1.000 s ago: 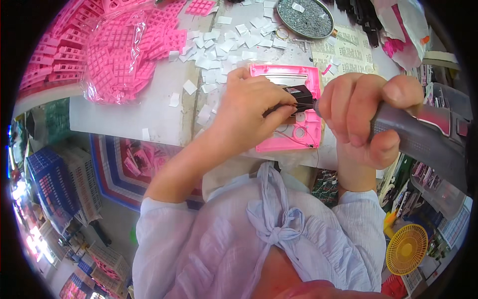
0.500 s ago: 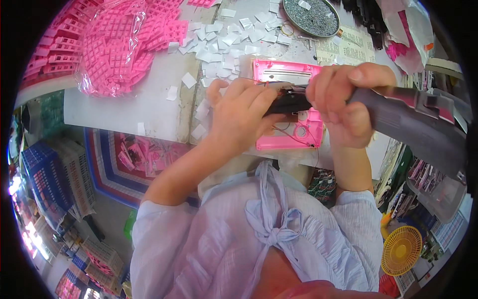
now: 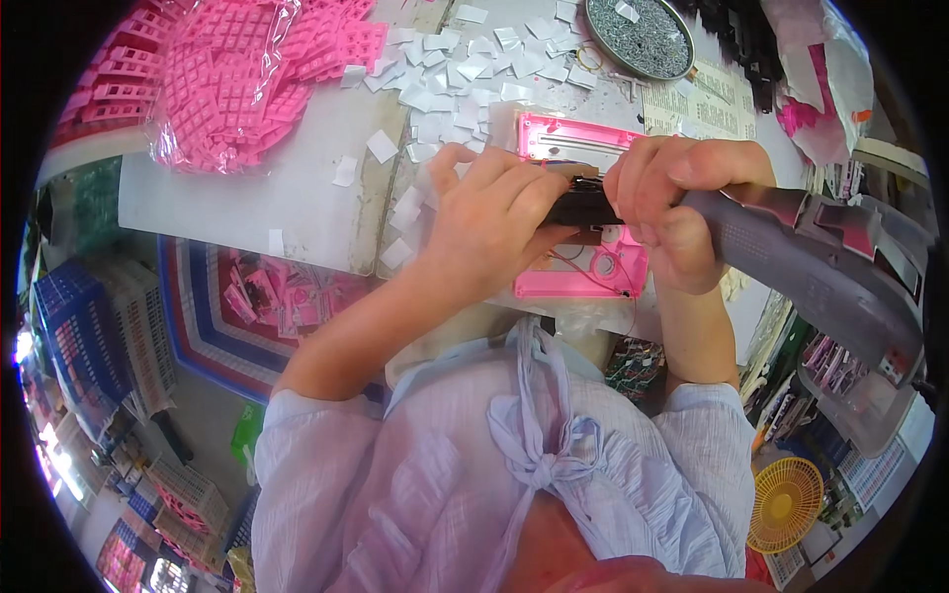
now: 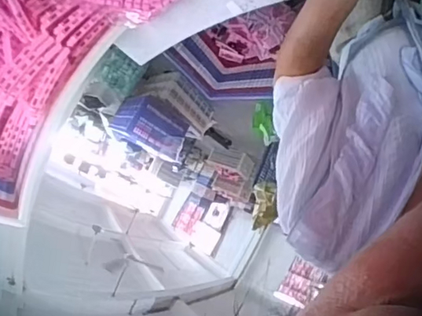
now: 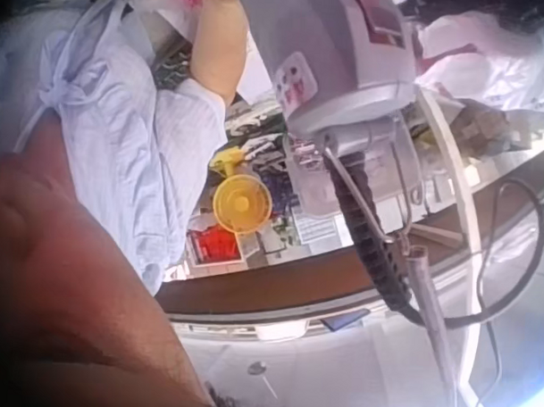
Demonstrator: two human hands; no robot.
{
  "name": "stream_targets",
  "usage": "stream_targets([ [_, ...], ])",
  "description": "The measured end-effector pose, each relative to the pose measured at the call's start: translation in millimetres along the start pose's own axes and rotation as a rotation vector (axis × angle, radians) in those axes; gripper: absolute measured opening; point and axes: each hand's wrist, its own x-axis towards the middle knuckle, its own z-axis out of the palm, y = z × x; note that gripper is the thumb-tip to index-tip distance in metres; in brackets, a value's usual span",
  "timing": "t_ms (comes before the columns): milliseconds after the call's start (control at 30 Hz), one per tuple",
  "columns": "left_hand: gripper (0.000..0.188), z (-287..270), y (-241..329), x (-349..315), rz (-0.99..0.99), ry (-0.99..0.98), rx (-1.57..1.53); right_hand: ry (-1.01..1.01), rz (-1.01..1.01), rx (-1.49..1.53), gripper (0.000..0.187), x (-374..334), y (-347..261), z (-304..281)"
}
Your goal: Assembling the internal electronic components and outer casing of a plastic toy piggy bank using an electric screwdriver.
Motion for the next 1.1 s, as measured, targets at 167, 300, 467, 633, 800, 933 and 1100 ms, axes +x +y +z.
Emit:
stream_targets([
  [167, 0.045, 3.7, -2.3, -4.6, -0.010, 0.014, -0.026, -0.005, -0.003, 0.024, 0.035, 1.5, 0.8, 0.1],
  [300, 0.047, -1.2, -2.0, -4.4, 0.004, 0.007, -0.010, 0.007, 0.039, 0.053, 0.034, 0.2, -1.7, -0.1],
  [467, 0.049, 0.8, -3.2, -4.5, 0.006, 0.021, -0.034, -0.018, 0.020, 0.027, 0.035, 1.3, 0.9, 0.7],
  [633, 0.049, -0.5, -2.4, -4.1, 0.004, 0.014, -0.032, -0.007, 0.027, 0.032, 0.035, 3.1, 0.5, 3.8],
  [800, 0.049, -8.4, 4.7, 1.0, -0.059, -0.054, -0.055, 0.017, -0.061, 0.122, 0.037, 13.6, -1.6, 1.9],
  [933, 0.045, -21.4, 3.3, 10.3, -0.086, -0.101, -0.059, -0.056, -0.073, 0.195, 0.051, 24.4, -7.1, -17.2],
  [1100, 0.031, -15.8, -7.3, 33.2, -0.095, 0.043, 0.021, 0.025, -0.029, 0.055, 0.051, 25.7, -18.2, -42.9],
])
